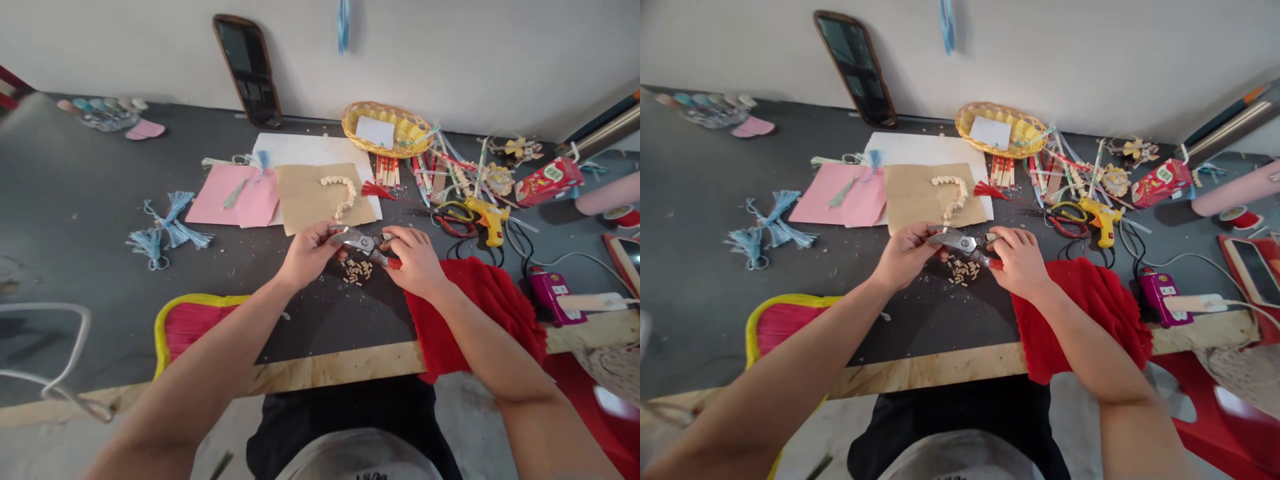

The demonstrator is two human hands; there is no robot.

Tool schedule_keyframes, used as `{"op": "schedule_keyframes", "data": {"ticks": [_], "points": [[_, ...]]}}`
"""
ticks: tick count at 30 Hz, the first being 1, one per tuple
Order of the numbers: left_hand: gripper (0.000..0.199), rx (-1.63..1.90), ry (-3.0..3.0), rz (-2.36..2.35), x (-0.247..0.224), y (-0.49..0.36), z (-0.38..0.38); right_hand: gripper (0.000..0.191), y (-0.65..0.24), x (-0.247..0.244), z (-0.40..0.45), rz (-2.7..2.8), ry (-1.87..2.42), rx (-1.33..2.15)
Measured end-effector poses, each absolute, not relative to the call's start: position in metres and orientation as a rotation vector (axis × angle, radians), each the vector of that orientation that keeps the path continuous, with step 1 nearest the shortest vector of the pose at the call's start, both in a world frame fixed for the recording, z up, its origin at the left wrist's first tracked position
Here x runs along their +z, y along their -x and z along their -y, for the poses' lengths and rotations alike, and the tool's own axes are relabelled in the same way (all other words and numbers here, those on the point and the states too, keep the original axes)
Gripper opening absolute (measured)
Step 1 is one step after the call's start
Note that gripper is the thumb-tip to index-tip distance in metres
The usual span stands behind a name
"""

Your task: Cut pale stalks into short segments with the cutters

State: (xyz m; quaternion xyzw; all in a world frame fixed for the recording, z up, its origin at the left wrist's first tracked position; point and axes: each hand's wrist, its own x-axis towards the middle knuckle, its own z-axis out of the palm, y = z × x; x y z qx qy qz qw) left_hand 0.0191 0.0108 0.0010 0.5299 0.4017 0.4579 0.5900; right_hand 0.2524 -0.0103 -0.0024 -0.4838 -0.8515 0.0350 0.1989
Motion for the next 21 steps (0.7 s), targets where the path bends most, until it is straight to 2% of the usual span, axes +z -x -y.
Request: {"op": "schedule_keyframes", "data": {"ticks": [14,21], "points": [[0.019,1.048,-1.350,-0.887,-0.0009,-0.0173,-0.0101,0.013,-0.2520,-0.0028,0.0124,2.380,1.347,0.187],[0.012,1.059,-1.389,-0.951,0.0000,-0.0181,-0.0104,0.059,-0.2483,-0.0003,0.0147,2.426,1.424,0.152]]}}
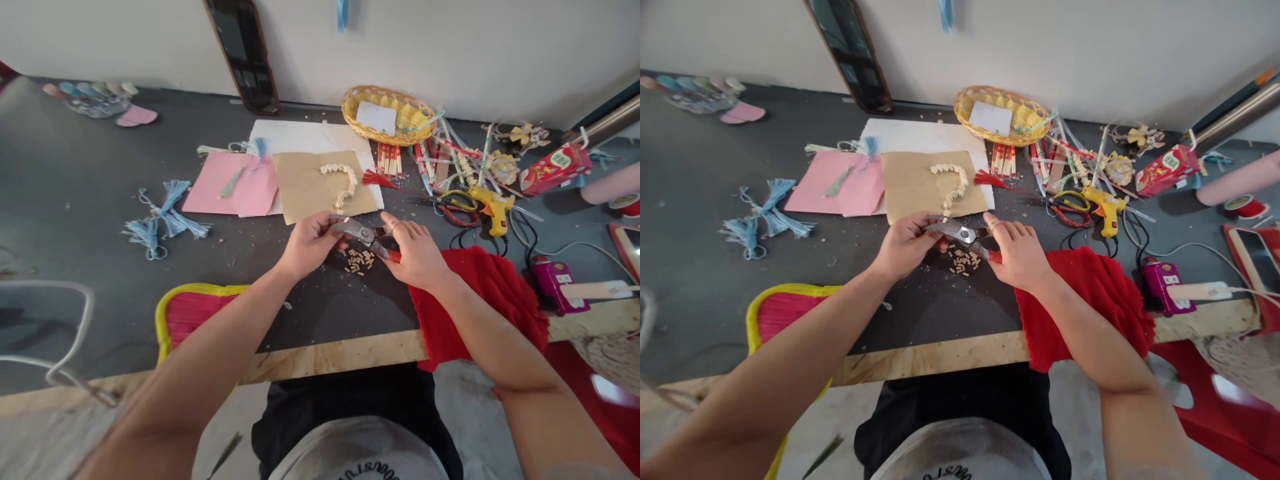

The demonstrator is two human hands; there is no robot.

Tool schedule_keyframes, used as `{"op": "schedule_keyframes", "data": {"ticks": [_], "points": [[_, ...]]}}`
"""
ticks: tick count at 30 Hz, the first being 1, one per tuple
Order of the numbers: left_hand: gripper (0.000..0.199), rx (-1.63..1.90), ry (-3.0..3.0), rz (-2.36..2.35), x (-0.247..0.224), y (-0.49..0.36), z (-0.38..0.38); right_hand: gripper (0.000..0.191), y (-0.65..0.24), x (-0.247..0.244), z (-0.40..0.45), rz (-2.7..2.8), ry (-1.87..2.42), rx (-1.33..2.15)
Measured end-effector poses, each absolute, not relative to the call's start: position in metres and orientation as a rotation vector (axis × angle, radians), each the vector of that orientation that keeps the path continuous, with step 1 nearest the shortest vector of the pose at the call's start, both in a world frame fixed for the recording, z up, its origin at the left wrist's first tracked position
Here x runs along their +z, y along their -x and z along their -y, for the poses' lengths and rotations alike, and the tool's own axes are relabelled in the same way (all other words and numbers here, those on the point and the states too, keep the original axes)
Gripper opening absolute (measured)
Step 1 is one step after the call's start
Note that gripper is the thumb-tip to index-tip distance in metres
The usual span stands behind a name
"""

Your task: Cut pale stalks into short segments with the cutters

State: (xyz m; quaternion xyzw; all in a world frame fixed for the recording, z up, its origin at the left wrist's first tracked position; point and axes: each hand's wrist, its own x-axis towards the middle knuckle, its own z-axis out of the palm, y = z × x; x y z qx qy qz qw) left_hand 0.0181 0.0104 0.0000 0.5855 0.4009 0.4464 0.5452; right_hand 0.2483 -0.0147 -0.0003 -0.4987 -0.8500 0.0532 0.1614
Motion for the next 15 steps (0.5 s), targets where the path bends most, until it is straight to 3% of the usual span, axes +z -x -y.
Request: {"op": "schedule_keyframes", "data": {"ticks": [15], "points": [[0.007,1.092,-1.392,-1.026,-0.0053,-0.0212,-0.0080,0.046,-0.2432,0.0030,0.0186,2.503,1.522,0.090]]}}
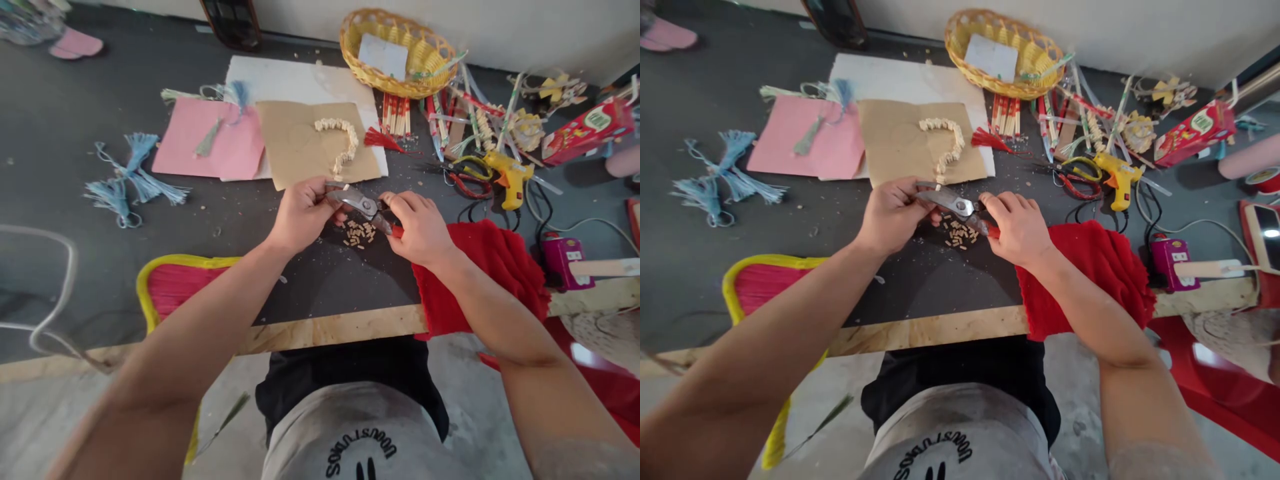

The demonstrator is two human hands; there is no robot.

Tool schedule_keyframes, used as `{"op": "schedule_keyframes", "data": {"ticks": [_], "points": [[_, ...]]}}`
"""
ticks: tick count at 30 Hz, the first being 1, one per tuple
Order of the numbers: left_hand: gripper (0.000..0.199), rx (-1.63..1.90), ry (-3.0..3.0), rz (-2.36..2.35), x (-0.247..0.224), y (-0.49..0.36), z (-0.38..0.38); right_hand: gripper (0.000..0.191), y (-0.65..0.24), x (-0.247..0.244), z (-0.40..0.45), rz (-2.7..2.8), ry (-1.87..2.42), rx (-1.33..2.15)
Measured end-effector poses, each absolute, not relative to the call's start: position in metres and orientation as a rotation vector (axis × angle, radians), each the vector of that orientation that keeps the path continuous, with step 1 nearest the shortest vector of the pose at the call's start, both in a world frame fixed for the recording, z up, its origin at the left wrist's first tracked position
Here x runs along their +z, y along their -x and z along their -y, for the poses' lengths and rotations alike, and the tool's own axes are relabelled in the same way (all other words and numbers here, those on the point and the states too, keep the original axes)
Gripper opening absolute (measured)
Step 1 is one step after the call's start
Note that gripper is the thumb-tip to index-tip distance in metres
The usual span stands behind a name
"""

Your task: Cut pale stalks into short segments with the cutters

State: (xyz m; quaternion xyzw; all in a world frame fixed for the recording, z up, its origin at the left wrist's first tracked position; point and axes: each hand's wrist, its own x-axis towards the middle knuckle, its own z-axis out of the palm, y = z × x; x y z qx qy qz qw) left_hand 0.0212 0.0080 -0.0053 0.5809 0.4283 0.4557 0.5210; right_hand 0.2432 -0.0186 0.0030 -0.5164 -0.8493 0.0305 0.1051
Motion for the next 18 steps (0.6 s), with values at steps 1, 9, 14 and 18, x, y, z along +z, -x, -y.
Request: {"op": "schedule_keyframes", "data": {"ticks": [1,9,14,18], "points": [[0.007,1.099,-1.373,-1.011,-0.0057,-0.0211,-0.0086,0.047,-0.2432,0.0030,0.0186,2.496,1.529,0.079],[0.011,1.132,-1.291,-0.969,-0.0057,-0.0203,-0.0102,0.057,-0.2459,0.0030,0.0172,2.461,1.508,0.071],[0.009,1.109,-1.252,-0.955,-0.0061,-0.0193,-0.0100,0.062,-0.2475,0.0027,0.0169,2.479,1.484,0.084],[0.009,1.086,-1.235,-0.952,-0.0066,-0.0182,-0.0105,0.060,-0.2472,0.0034,0.0168,2.476,1.489,0.108]]}}
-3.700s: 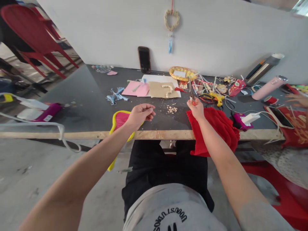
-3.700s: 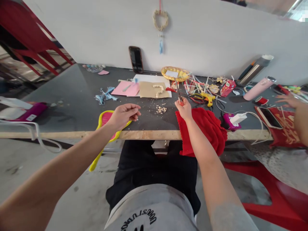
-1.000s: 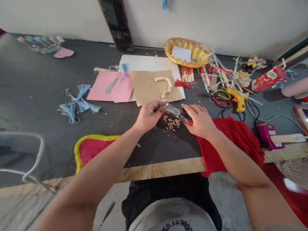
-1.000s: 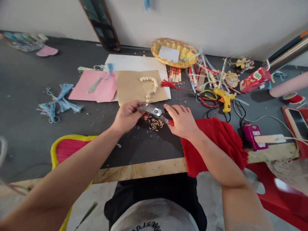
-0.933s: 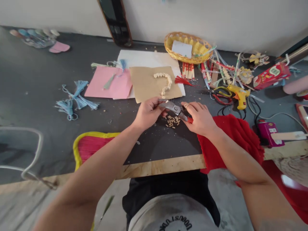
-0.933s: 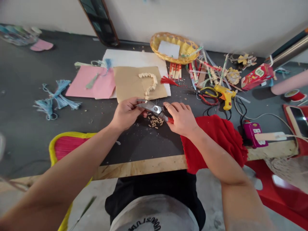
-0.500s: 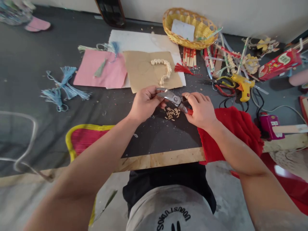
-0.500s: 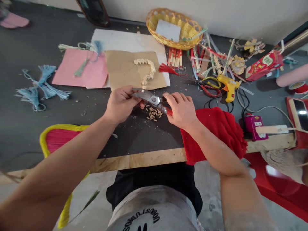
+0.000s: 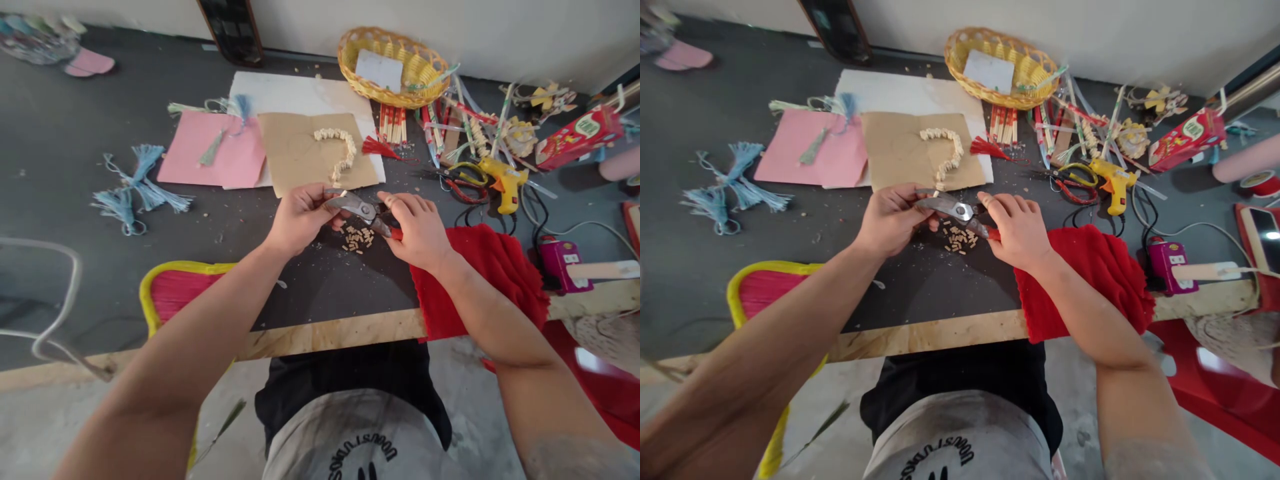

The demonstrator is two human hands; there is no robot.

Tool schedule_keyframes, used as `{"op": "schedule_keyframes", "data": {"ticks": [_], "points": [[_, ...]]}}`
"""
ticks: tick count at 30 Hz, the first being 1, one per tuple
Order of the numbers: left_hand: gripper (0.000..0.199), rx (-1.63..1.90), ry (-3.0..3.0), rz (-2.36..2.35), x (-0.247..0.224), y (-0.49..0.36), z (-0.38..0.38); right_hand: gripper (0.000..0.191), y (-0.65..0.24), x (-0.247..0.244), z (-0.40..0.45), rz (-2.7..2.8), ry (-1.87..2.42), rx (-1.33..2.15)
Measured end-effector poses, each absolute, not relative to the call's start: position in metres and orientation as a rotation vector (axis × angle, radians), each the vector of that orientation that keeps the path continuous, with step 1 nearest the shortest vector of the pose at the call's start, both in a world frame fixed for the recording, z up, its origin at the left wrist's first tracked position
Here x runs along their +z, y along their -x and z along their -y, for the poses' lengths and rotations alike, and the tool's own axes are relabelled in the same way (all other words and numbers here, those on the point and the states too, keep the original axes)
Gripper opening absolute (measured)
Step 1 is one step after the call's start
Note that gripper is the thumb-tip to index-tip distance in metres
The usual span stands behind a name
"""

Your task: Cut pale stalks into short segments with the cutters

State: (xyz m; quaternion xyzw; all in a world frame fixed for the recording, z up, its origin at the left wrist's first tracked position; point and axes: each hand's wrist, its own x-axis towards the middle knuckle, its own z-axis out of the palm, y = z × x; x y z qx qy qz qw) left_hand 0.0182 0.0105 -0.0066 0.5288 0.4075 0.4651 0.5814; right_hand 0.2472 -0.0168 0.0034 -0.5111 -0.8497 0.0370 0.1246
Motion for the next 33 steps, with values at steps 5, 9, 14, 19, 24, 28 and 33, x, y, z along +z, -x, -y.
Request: {"op": "schedule_keyframes", "data": {"ticks": [5,9,14,19,24,28,33], "points": [[0.008,1.073,-1.217,-0.938,-0.0054,-0.0180,-0.0110,0.057,-0.2474,0.0022,0.0160,2.483,1.474,0.106],[0.009,1.064,-1.203,-0.946,-0.0045,-0.0180,-0.0113,0.053,-0.2471,0.0015,0.0164,2.476,1.474,0.126],[0.011,1.060,-1.210,-0.926,-0.0036,-0.0177,-0.0102,0.044,-0.2456,0.0032,0.0186,2.467,1.484,0.160],[0.010,1.043,-1.221,-0.934,-0.0042,-0.0177,-0.0109,0.040,-0.2441,0.0038,0.0191,2.472,1.526,0.112],[0.006,1.042,-1.196,-0.918,-0.0049,-0.0169,-0.0127,0.054,-0.2459,0.0041,0.0167,2.516,1.500,0.068],[0.006,1.024,-1.145,-0.844,-0.0045,-0.0159,-0.0118,0.058,-0.2490,0.0058,0.0159,2.551,1.462,0.100],[0.007,0.997,-1.159,-0.848,-0.0083,-0.0137,-0.0120,0.066,-0.2500,0.0061,0.0157,2.549,1.433,0.132]]}}
